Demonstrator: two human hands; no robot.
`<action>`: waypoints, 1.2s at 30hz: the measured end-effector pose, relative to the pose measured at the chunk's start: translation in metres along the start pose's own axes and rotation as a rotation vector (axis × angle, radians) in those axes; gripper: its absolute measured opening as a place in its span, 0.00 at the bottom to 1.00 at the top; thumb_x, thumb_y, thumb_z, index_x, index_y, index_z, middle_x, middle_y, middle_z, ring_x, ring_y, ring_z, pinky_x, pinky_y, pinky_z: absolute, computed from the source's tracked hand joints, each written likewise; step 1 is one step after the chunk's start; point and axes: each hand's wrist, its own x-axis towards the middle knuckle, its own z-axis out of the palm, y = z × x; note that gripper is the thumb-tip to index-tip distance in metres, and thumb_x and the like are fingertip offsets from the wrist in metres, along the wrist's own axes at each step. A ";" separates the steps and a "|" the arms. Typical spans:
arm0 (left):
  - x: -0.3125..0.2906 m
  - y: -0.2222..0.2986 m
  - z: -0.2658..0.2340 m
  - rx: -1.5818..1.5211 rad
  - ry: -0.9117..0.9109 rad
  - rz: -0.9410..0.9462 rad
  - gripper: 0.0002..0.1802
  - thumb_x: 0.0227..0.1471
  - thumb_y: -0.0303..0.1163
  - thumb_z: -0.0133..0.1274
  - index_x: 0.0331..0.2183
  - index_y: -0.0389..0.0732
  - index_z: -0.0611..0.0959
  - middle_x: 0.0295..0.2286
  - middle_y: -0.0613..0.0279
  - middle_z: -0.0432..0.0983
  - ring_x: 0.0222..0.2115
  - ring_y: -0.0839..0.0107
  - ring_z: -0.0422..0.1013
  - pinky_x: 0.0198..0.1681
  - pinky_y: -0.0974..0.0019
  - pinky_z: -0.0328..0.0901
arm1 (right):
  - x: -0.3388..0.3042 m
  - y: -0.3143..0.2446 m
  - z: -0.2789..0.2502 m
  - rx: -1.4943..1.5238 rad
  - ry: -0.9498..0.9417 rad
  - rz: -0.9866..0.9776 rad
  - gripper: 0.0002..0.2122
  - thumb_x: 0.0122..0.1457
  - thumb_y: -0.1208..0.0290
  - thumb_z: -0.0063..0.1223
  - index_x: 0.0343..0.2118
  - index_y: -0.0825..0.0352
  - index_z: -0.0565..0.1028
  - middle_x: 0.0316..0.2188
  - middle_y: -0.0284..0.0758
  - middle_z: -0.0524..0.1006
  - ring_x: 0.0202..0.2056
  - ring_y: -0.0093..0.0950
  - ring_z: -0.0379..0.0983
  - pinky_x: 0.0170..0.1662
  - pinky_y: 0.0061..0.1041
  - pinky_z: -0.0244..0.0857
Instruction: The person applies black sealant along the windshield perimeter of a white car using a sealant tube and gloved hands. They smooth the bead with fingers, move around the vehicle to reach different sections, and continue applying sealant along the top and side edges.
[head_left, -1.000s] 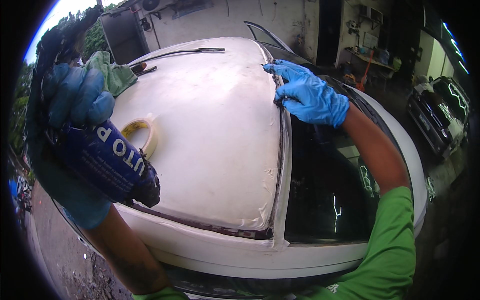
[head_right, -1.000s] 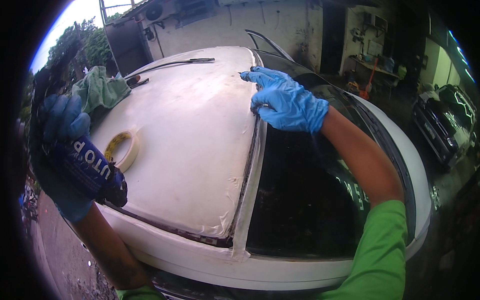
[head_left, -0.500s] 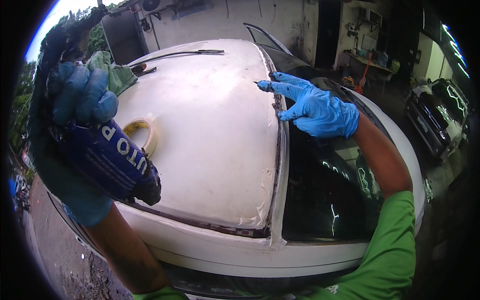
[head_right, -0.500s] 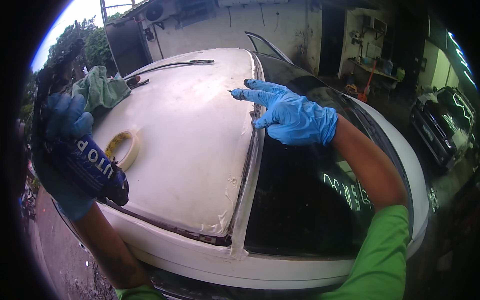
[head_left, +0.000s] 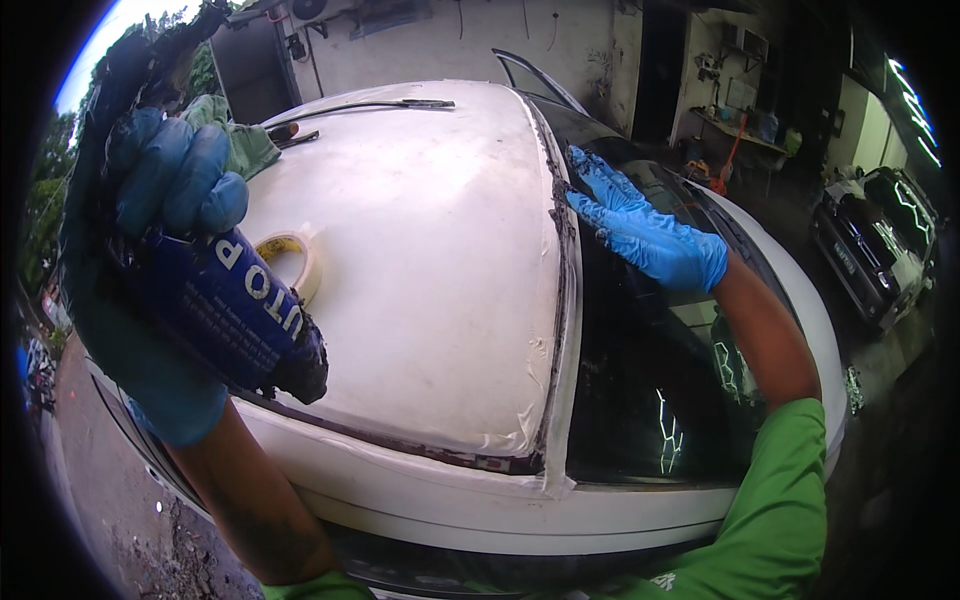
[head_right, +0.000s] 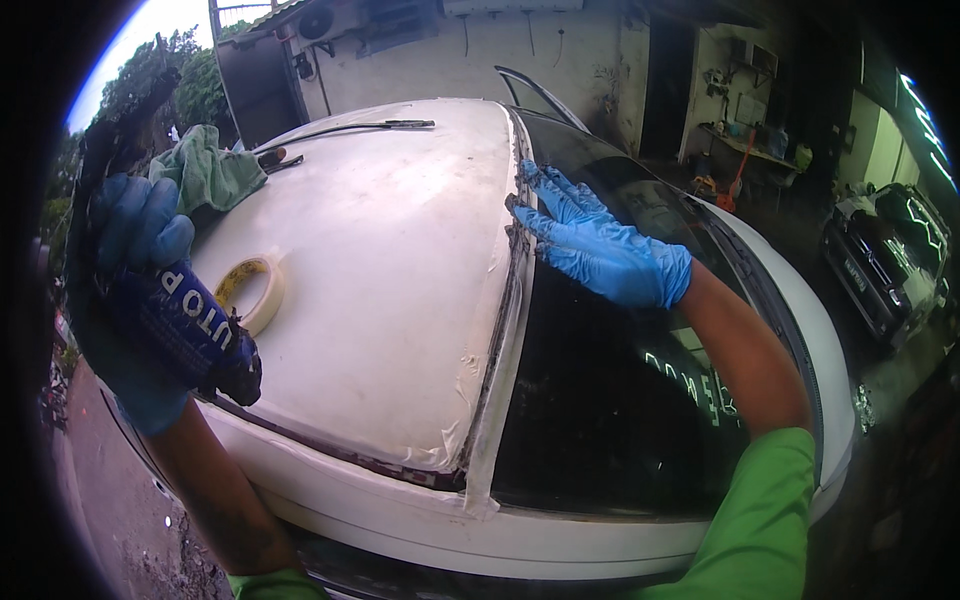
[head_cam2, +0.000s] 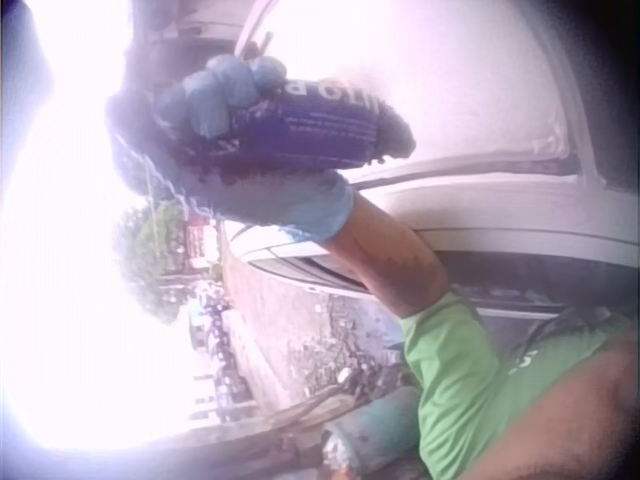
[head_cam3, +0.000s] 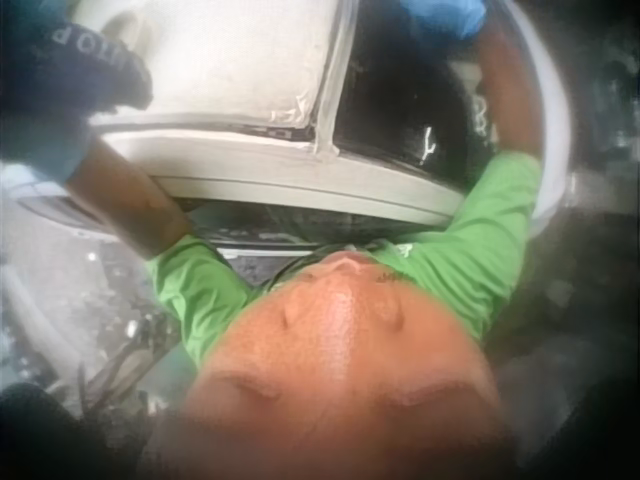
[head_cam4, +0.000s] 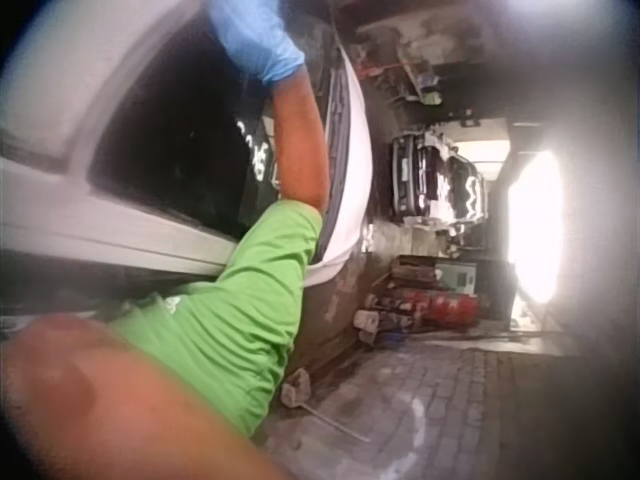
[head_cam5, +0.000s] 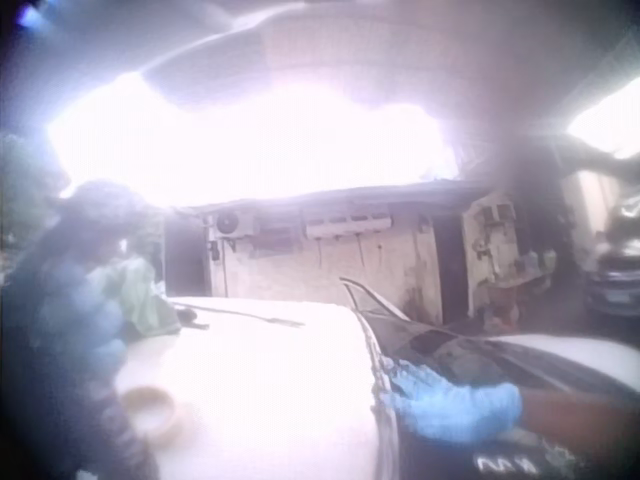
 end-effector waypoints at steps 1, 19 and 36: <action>-0.001 0.000 0.000 0.008 0.014 0.004 0.06 0.59 0.31 0.44 0.36 0.38 0.69 0.25 0.68 0.59 0.30 0.75 0.55 0.33 0.70 0.54 | 0.003 -0.009 0.000 -0.041 -0.037 0.053 0.29 0.66 0.54 0.27 0.67 0.61 0.43 0.68 0.46 0.29 0.68 0.43 0.22 0.67 0.45 0.21; -0.002 0.001 -0.007 0.065 -0.047 0.027 0.15 0.61 0.33 0.41 0.43 0.31 0.69 0.28 0.64 0.62 0.32 0.73 0.56 0.34 0.67 0.55 | -0.002 -0.021 0.001 -0.020 -0.223 0.035 0.38 0.63 0.39 0.18 0.66 0.67 0.38 0.67 0.51 0.29 0.68 0.45 0.21 0.66 0.50 0.19; -0.005 0.002 -0.007 0.086 0.028 0.049 0.15 0.61 0.36 0.42 0.43 0.33 0.68 0.28 0.65 0.60 0.32 0.73 0.55 0.34 0.68 0.54 | -0.001 -0.019 -0.036 0.480 -0.042 -0.008 0.22 0.67 0.51 0.28 0.54 0.54 0.70 0.67 0.39 0.48 0.67 0.38 0.41 0.67 0.35 0.41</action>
